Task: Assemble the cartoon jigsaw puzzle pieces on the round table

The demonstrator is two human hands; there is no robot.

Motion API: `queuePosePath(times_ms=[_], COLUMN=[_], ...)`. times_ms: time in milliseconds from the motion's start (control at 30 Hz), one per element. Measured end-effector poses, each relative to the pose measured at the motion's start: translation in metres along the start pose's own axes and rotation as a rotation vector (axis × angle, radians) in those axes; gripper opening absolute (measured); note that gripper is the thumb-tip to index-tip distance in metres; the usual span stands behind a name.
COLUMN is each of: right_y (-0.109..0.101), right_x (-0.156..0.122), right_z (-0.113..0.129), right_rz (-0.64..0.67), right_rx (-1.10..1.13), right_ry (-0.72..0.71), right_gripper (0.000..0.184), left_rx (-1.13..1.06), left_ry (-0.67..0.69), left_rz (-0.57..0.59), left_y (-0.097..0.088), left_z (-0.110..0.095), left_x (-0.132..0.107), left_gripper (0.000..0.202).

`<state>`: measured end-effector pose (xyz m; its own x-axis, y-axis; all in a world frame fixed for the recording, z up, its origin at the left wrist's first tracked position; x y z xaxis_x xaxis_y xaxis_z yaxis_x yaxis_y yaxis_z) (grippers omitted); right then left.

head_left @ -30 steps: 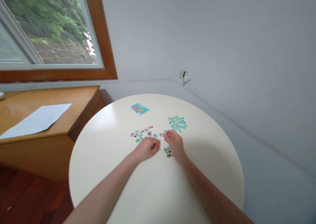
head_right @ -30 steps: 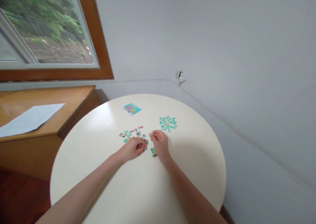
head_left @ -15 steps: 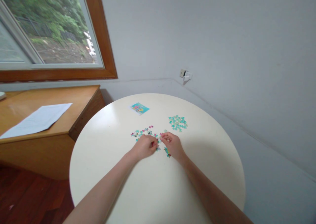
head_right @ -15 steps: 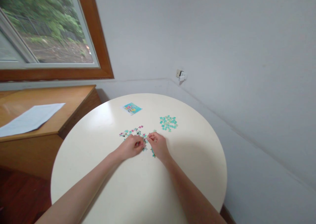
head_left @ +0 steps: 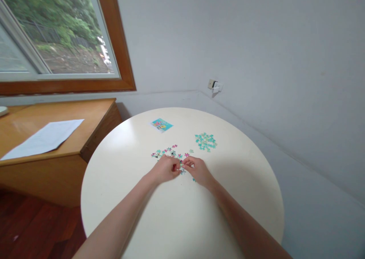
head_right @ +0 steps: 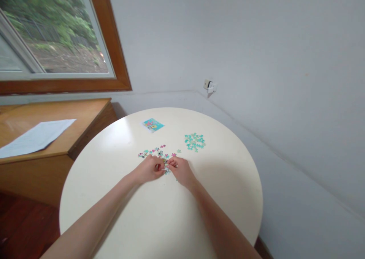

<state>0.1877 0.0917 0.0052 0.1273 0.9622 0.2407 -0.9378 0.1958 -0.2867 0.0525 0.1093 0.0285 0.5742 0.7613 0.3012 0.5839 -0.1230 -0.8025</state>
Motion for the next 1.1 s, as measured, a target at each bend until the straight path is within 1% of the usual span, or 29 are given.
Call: queuePosePath(times_ms=[167,333,633,867,1100], right_y=[0.0006,0.0006,0.0029,0.0034,0.0032], right_x=[-0.0013,-0.0015,-0.0009,-0.0008,0.0007], right_z=[0.0015,-0.0001,-0.0034,-0.0050,-0.0046], right_rz=[0.014,-0.009,0.012,0.014,0.007], right_rx=[-0.019,-0.045,-0.133,-0.155,-0.259], right_ry=[-0.001,-0.014,-0.013,-0.024,-0.116], right_gripper=[0.001,0.001,0.005,0.007,0.007], left_rx=[0.010,0.012,0.020,0.018,-0.002], left_ry=[-0.006,0.007,0.030,0.026,0.018], left_rz=[0.003,0.005,0.001,0.006,-0.002], left_y=[0.0004,0.0014,0.0045,0.0049,0.0057], left_z=[-0.0006,-0.0004,0.0021,0.0013,0.0042], left_x=[0.0000,0.0005,0.0006,0.0009,0.0006], left_gripper=[0.009,0.009,0.010,0.009,0.009])
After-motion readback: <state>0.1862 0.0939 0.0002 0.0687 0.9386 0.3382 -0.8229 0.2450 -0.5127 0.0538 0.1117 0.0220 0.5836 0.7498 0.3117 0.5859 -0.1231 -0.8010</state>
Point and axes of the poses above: each hand's wrist, its own x-axis towards the middle knuckle, its own y-axis out of the palm, z = x × y, the point moved 4 cm from there along x, towards the middle knuckle, and after that the axes turned 10 degrees about -z, right-handed, at the moved point
